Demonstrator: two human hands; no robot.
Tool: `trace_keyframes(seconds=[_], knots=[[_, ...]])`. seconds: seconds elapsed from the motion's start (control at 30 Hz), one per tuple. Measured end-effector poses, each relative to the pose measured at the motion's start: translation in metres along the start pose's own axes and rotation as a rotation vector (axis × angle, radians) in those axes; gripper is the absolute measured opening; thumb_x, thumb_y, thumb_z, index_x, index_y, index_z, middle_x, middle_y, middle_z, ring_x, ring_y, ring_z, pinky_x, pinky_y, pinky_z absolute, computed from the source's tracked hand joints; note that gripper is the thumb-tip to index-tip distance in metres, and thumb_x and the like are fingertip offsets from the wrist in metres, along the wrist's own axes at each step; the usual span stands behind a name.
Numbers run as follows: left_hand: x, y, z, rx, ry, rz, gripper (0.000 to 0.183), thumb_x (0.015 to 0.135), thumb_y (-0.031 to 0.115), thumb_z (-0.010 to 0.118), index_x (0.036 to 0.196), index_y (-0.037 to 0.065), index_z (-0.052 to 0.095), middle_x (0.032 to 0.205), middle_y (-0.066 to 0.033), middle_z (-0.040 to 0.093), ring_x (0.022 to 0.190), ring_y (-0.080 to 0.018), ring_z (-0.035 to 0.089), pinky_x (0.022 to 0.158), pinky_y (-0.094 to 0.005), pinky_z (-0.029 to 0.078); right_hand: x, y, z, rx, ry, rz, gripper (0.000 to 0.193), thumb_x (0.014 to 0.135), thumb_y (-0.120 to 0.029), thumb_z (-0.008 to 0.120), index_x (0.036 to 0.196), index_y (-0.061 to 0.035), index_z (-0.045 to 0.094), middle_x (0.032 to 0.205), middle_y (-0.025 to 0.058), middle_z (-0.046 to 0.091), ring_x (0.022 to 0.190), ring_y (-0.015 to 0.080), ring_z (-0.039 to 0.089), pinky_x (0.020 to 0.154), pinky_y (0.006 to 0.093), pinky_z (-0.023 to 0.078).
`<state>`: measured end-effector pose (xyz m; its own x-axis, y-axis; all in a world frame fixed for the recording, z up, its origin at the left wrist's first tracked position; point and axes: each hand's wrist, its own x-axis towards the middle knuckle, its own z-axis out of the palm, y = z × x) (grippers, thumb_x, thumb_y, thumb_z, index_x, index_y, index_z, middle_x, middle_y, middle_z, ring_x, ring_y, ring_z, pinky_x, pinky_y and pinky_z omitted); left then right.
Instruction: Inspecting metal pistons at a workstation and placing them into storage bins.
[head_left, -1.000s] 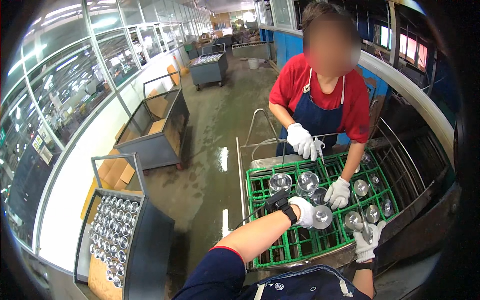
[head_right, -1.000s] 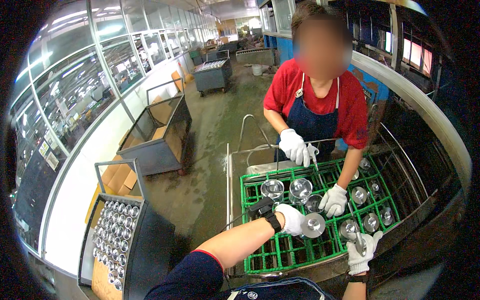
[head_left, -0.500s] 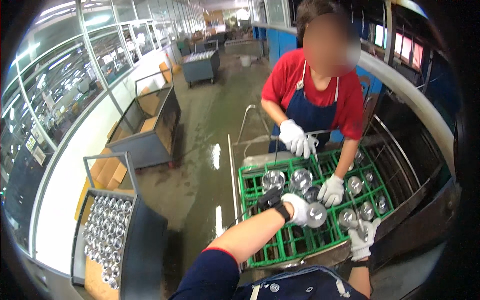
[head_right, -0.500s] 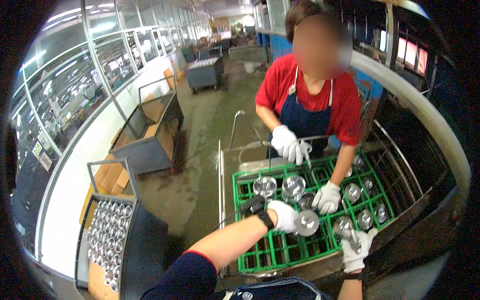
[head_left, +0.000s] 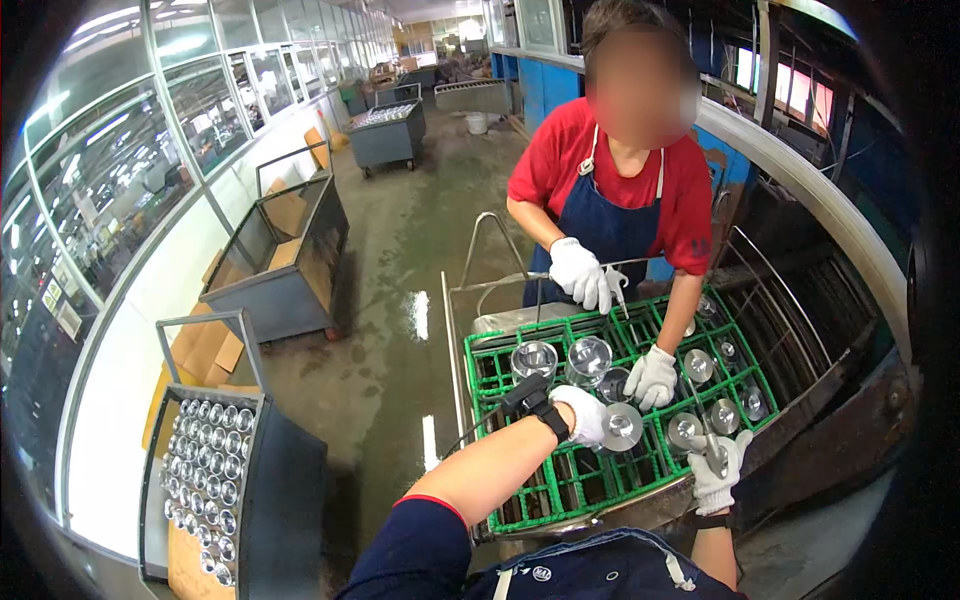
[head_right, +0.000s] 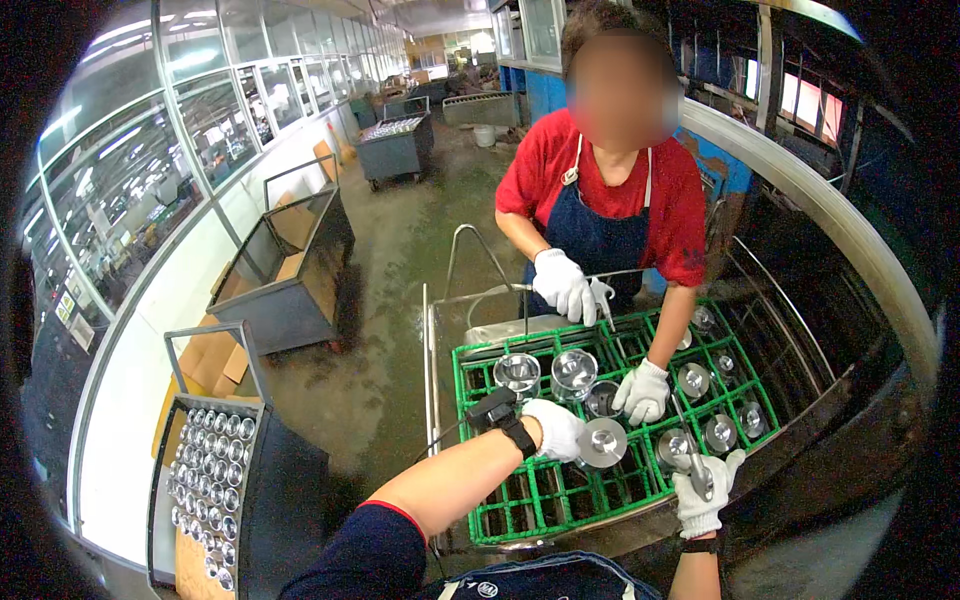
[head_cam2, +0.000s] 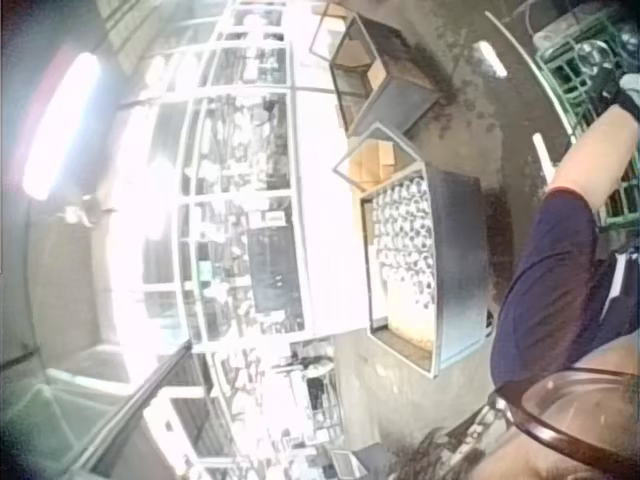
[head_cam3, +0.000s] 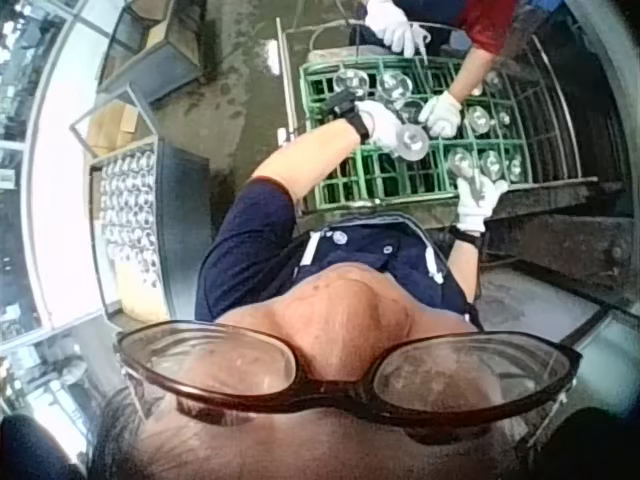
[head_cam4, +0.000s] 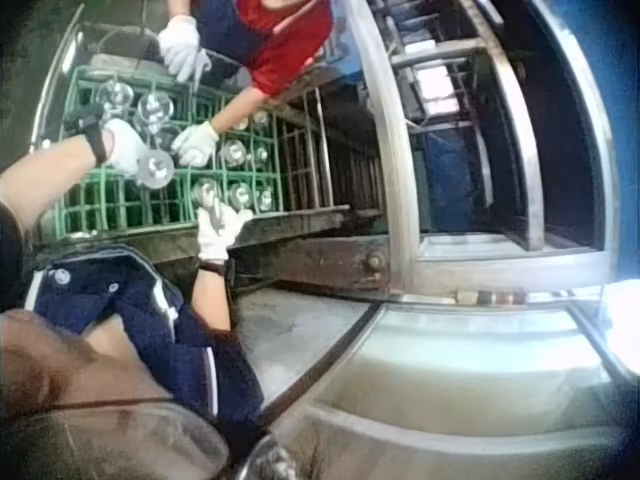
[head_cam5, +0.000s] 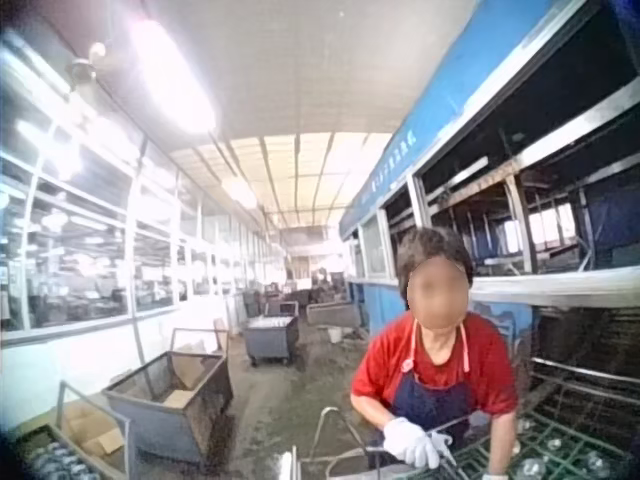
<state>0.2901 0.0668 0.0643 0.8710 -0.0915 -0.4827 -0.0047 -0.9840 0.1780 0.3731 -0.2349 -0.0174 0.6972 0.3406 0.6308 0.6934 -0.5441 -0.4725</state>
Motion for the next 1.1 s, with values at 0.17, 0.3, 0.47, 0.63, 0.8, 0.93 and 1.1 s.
trace_keyframes(seconds=[0.17,0.3,0.47,0.63,0.8,0.93,1.1], knots=[[-0.003,0.003,-0.004,0.005,-0.016,0.012,0.027,0.074,0.027,0.061,0.093,0.012,0.074,0.084,-0.0096,0.073,0.078,-0.0300,0.071,0.064,-0.0437,0.054,-0.002,0.015,0.004,-0.022,-0.103,0.106,0.013,0.062,-0.007,0.077,0.071,-0.0137,0.071,0.068,0.0039,0.065,0.070,0.0258,0.063,0.114,0.0472,0.030],[-0.005,0.005,-0.005,0.003,-0.006,0.020,0.026,0.074,0.028,0.062,0.092,0.012,0.074,0.084,-0.0095,0.073,0.078,-0.0301,0.071,0.064,-0.0435,0.054,0.000,0.008,0.000,-0.079,-0.033,-0.042,0.013,0.061,-0.009,0.077,0.071,-0.0144,0.071,0.069,0.0035,0.065,0.071,0.0259,0.063,0.114,0.0501,0.029],[-0.004,0.005,-0.001,0.004,-0.005,-0.007,0.029,0.074,0.029,0.060,0.095,0.012,0.074,0.087,-0.0107,0.073,0.079,-0.0312,0.071,0.064,-0.0448,0.054,0.002,-0.002,-0.002,-0.046,0.024,-0.052,0.017,0.057,-0.007,0.077,0.070,-0.0140,0.069,0.068,0.0040,0.065,0.071,0.0261,0.063,0.115,0.0507,0.028],[0.000,0.003,0.003,0.019,0.011,0.029,0.032,0.075,0.030,0.059,0.098,0.012,0.072,0.089,-0.0124,0.073,0.081,-0.0324,0.070,0.066,-0.0455,0.054,0.002,-0.006,-0.002,-0.052,0.058,-0.069,0.022,0.052,-0.003,0.078,0.069,-0.0138,0.068,0.069,0.0043,0.065,0.072,0.0269,0.063,0.118,0.0505,0.024],[0.004,0.005,0.006,0.017,-0.004,0.023,0.032,0.076,0.031,0.057,0.097,0.013,0.072,0.090,-0.0122,0.073,0.083,-0.0325,0.070,0.068,-0.0446,0.054,0.000,0.012,0.000,-0.222,-0.055,-0.083,0.049,0.093,-0.042,0.059,0.057,-0.0092,0.058,0.059,0.0065,0.060,0.059,0.0268,0.059,0.079,0.0429,0.049],[0.008,-0.003,0.010,-0.005,0.028,0.042,0.034,0.075,0.036,0.057,0.096,0.013,0.070,0.085,-0.0114,0.072,0.078,-0.0326,0.069,0.065,-0.0429,0.054,0.014,-0.006,-0.002,-0.315,0.037,-0.283,0.051,0.097,-0.038,0.052,0.057,-0.0067,0.056,0.057,0.0078,0.059,0.057,0.0276,0.058,0.068,0.0417,0.047],[0.000,0.000,0.003,-0.036,0.068,0.056,0.034,0.074,0.039,0.058,0.093,0.013,0.070,0.079,-0.0113,0.071,0.074,-0.0319,0.069,0.063,-0.0431,0.053,0.005,-0.009,-0.008,-0.149,-0.051,0.004,0.015,0.061,-0.011,0.078,0.075,-0.0116,0.071,0.071,0.0059,0.066,0.076,0.0266,0.065,0.098,0.0424,0.044]])
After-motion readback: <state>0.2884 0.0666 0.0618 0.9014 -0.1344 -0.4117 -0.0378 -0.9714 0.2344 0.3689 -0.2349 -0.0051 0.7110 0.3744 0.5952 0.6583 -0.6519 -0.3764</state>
